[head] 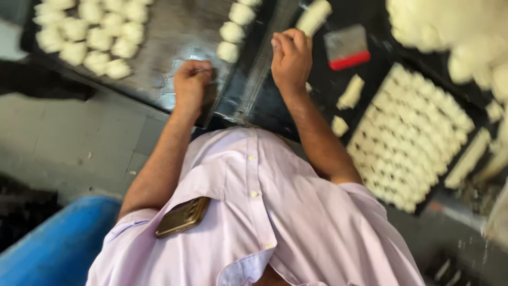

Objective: The person shapes pieces of dough by hand, folding and pinching them into small round buns and placing them onto baking trays.

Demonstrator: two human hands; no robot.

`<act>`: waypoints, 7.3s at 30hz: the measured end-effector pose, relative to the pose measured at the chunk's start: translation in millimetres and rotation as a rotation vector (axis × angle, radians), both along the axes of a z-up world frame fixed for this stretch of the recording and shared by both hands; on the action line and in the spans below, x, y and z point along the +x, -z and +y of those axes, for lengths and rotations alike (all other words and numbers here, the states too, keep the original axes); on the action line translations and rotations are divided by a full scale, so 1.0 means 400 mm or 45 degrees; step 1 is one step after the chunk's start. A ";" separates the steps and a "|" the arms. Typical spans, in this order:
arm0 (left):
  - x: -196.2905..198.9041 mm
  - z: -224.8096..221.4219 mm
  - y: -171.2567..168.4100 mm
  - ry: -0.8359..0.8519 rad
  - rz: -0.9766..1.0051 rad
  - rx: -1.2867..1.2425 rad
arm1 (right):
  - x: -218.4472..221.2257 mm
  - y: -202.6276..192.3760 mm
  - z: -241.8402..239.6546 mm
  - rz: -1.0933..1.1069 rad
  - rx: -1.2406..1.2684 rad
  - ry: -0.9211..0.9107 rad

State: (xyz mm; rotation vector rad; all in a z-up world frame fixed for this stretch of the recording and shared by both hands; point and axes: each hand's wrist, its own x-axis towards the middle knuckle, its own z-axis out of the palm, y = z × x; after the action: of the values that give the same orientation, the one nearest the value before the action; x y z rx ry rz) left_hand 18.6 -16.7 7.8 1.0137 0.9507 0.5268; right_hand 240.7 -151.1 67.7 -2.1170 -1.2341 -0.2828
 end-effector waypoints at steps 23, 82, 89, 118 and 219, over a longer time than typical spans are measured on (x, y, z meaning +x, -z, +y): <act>0.311 -0.345 -0.123 0.934 0.247 -0.673 | -0.056 -0.139 -0.544 0.319 -0.114 0.056; 0.336 -0.170 -0.151 0.520 -0.201 -0.376 | -0.107 -0.158 -0.267 0.346 0.265 -0.235; 0.324 -0.203 -0.180 0.442 -0.244 -0.408 | -0.123 -0.153 -0.263 0.081 0.178 -0.049; 0.256 -0.198 -0.307 0.959 -0.200 1.383 | -0.074 -0.051 -0.270 1.330 0.425 0.130; 0.278 -0.239 -0.035 0.356 0.065 0.503 | 0.265 0.020 -0.116 0.776 -0.032 -0.314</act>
State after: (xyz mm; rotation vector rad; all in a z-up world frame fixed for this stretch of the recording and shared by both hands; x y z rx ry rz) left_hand 129.9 -112.2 21.9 1.4965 0.7461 0.4638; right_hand 346.6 -197.3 59.8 -1.8370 -1.1021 0.4578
